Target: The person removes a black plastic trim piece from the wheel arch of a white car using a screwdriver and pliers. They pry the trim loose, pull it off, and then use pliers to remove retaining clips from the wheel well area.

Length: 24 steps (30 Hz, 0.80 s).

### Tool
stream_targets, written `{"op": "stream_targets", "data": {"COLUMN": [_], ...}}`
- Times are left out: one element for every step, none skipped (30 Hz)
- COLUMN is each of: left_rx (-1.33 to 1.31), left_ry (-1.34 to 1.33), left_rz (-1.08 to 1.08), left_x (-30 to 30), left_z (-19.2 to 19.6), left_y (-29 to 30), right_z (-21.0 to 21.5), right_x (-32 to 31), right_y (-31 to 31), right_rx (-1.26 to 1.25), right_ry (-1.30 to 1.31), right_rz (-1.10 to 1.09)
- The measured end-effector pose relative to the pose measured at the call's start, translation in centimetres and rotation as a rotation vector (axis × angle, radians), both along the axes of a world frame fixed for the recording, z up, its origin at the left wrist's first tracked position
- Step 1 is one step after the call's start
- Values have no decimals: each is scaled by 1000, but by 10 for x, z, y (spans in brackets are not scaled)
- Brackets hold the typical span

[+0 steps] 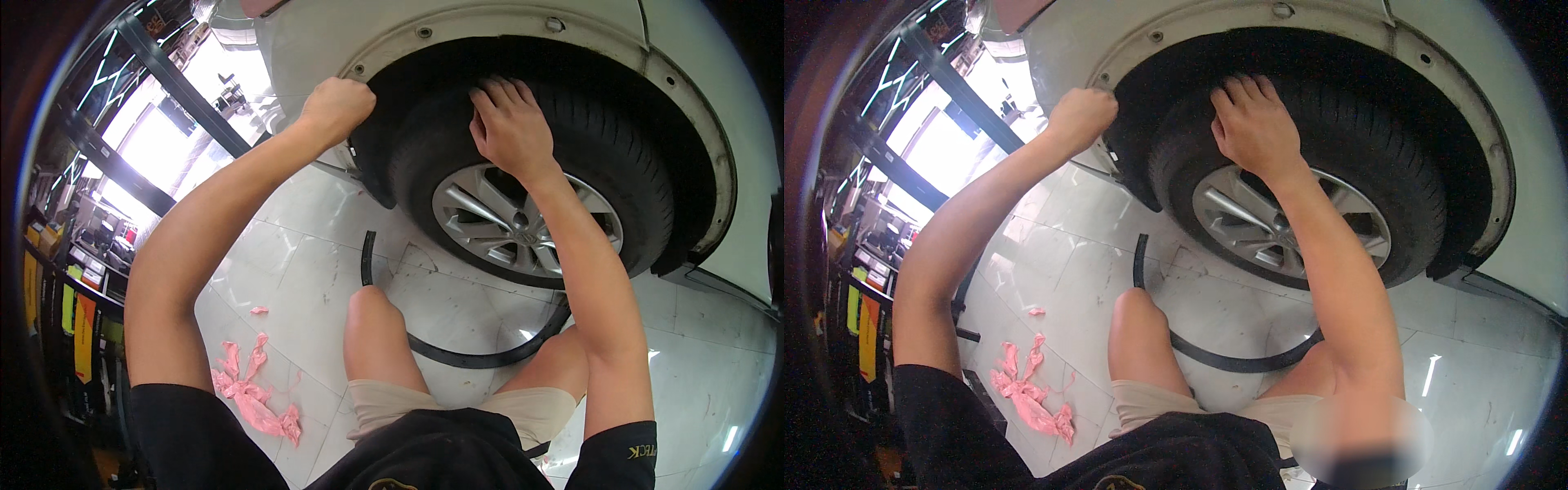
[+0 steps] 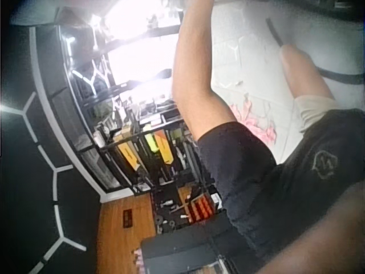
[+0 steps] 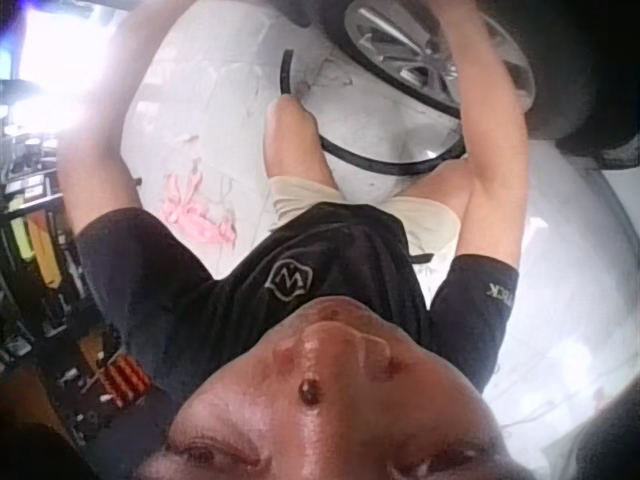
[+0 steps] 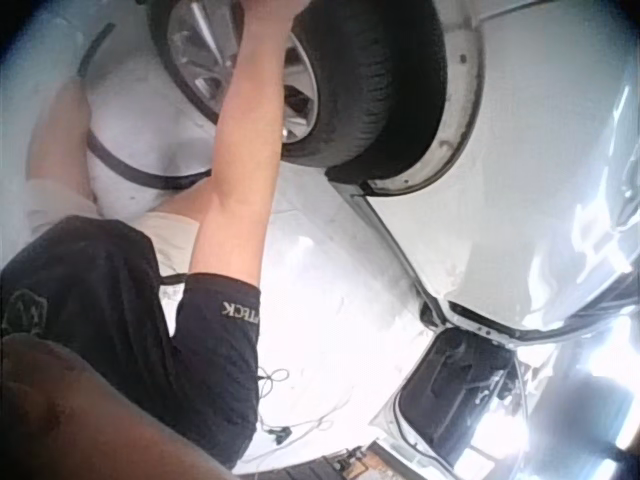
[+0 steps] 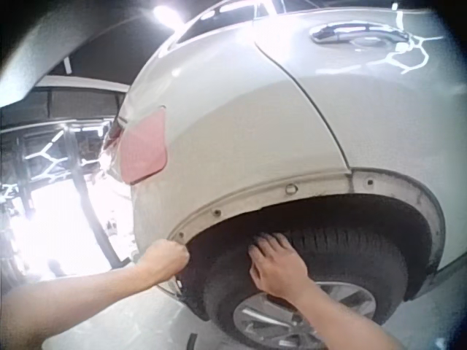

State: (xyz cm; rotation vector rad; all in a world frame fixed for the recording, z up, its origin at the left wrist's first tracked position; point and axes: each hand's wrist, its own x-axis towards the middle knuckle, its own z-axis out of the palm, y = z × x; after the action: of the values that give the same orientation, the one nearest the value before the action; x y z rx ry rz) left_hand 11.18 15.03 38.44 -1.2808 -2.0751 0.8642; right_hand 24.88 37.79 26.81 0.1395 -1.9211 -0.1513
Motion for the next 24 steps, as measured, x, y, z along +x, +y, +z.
{"op": "stream_targets", "data": {"left_rx": [22,43,68,94,119,143,163,182,201,211,221,233,281,329,377,437,497,557,597,637,683,667,651,632], "left_ry": [9,19,26,17,9,0,13,26,38,34,31,27,6,-16,-39,-99,-161,-217,-238,-259,-280,-291,-302,-313], "left_rz": [5,8,9,-20,-50,-78,-90,-102,-111,-108,-103,-105,-106,-107,-114,-73,-32,18,19,19,21,41,61,78], "left_x": [-3,-6,-6,-7,-8,-10,-13,-16,-21,-27,-33,-34,-33,-30,-24,-17,-11,-7,-9,-12,-14,-18,-21,-26], "left_z": [1,2,3,4,5,6,7,9,9,9,11,12,10,7,7,9,11,14,15,13,12,9,7,4], "left_y": [-3,-6,-8,-11,-14,-18,-22,-26,-32,-39,-46,-45,-46,-49,-48,-47,-45,-46,-46,-45,-46,-45,-42,-40], "right_z": [0,0,0,-1,-2,-2,-2,-3,-2,-2,-1,-2,-2,-3,-3,-3,-4,-2,0,1,3,3,4,4], "right_x": [-1,-1,-2,-2,-2,-2,-2,-2,-1,-1,-1,-1,-2,-2,-2,-1,0,0,0,0,0,1,1,1], "right_y": [-1,-1,-1,0,1,1,0,0,-2,-3,-4,-3,-2,-2,0,0,0,-2,-4,-5,-7,-7,-8,-8], "right_rx": [0,1,3,4,6,14,22,30,27,25,22,24,26,28,27,29,32,31,32,33,29,25,21,20], "right_ry": [1,3,-3,-8,-13,-10,-7,-4,-17,-30,-44,-37,-31,-25,-27,-28,-29,-31,-33,-36,-46,-56,-66,-63], "right_rz": [-1,-3,-8,-13,-20,-33,-47,-61,-60,-58,-55,-62,-70,-78,-88,-97,-108,-102,-97,-94,-93,-93,-93,-93]}}
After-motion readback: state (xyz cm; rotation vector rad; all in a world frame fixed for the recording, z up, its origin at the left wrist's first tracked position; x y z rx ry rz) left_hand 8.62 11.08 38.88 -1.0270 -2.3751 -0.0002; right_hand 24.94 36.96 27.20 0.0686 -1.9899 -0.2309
